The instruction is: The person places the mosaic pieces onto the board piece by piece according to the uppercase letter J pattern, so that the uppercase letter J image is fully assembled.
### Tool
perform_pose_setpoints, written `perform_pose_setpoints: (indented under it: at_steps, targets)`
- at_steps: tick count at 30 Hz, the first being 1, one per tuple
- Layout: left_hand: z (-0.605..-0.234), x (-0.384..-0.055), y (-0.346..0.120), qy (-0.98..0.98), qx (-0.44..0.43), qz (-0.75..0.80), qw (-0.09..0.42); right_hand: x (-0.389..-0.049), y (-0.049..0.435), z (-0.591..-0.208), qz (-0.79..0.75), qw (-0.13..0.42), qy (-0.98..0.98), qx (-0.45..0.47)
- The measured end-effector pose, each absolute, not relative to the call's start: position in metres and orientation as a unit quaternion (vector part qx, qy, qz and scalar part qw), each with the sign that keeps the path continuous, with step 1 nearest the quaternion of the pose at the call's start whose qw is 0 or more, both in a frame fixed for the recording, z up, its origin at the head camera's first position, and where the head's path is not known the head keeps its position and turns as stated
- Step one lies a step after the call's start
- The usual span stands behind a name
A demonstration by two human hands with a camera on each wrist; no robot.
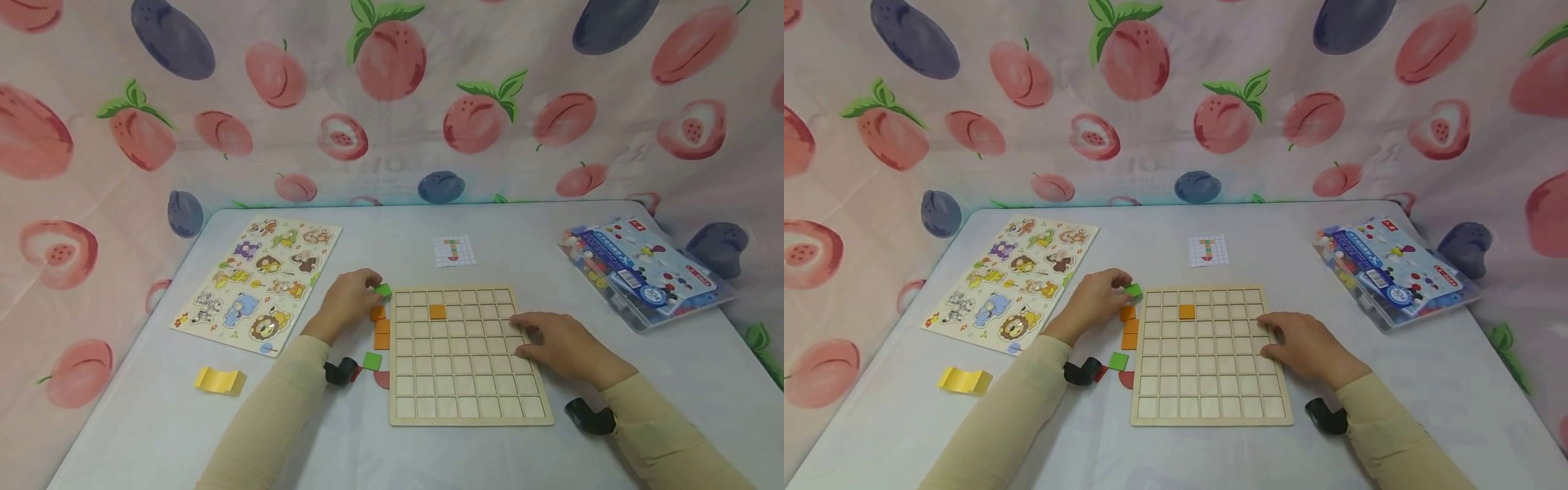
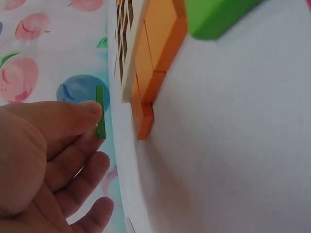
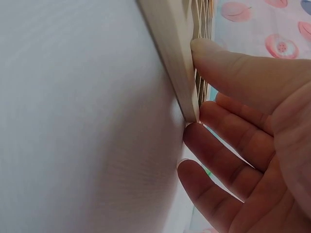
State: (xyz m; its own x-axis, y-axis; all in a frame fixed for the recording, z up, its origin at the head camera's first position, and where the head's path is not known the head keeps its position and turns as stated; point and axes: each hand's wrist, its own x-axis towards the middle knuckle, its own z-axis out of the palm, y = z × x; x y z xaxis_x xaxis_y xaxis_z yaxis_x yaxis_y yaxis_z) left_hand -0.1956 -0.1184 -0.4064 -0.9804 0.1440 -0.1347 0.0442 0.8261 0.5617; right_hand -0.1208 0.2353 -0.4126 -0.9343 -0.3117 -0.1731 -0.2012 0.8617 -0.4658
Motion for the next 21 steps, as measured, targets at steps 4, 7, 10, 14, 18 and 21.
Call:
perform_pose_setpoints:
  at_steps: [4, 7, 10, 14, 18, 21]
  targets:
    - [-0.405, -0.194, -0.113, 0.952, 0.065, 0.288, 0.085, -0.121, 0.236, -0.412, -0.228, 0.123, 0.956, -0.135]
    - [-0.404, -0.193, -0.109, 0.951, 0.076, 0.287, 0.087, -0.121, 0.236, -0.412, -0.230, 0.123, 0.956, -0.136]
    - [-0.402, -0.191, -0.104, 0.949, 0.083, 0.289, 0.092, -0.121, 0.235, -0.412, -0.231, 0.122, 0.955, -0.137]
    - [-0.400, -0.188, -0.097, 0.948, 0.093, 0.290, 0.095, -0.121, 0.234, -0.412, -0.229, 0.121, 0.956, -0.138]
    - [-0.397, -0.185, -0.089, 0.947, 0.096, 0.288, 0.102, -0.121, 0.235, -0.412, -0.224, 0.125, 0.957, -0.136]
    - [-0.397, -0.184, -0.084, 0.947, 0.100, 0.285, 0.106, -0.122, 0.235, -0.412, -0.225, 0.127, 0.957, -0.134]
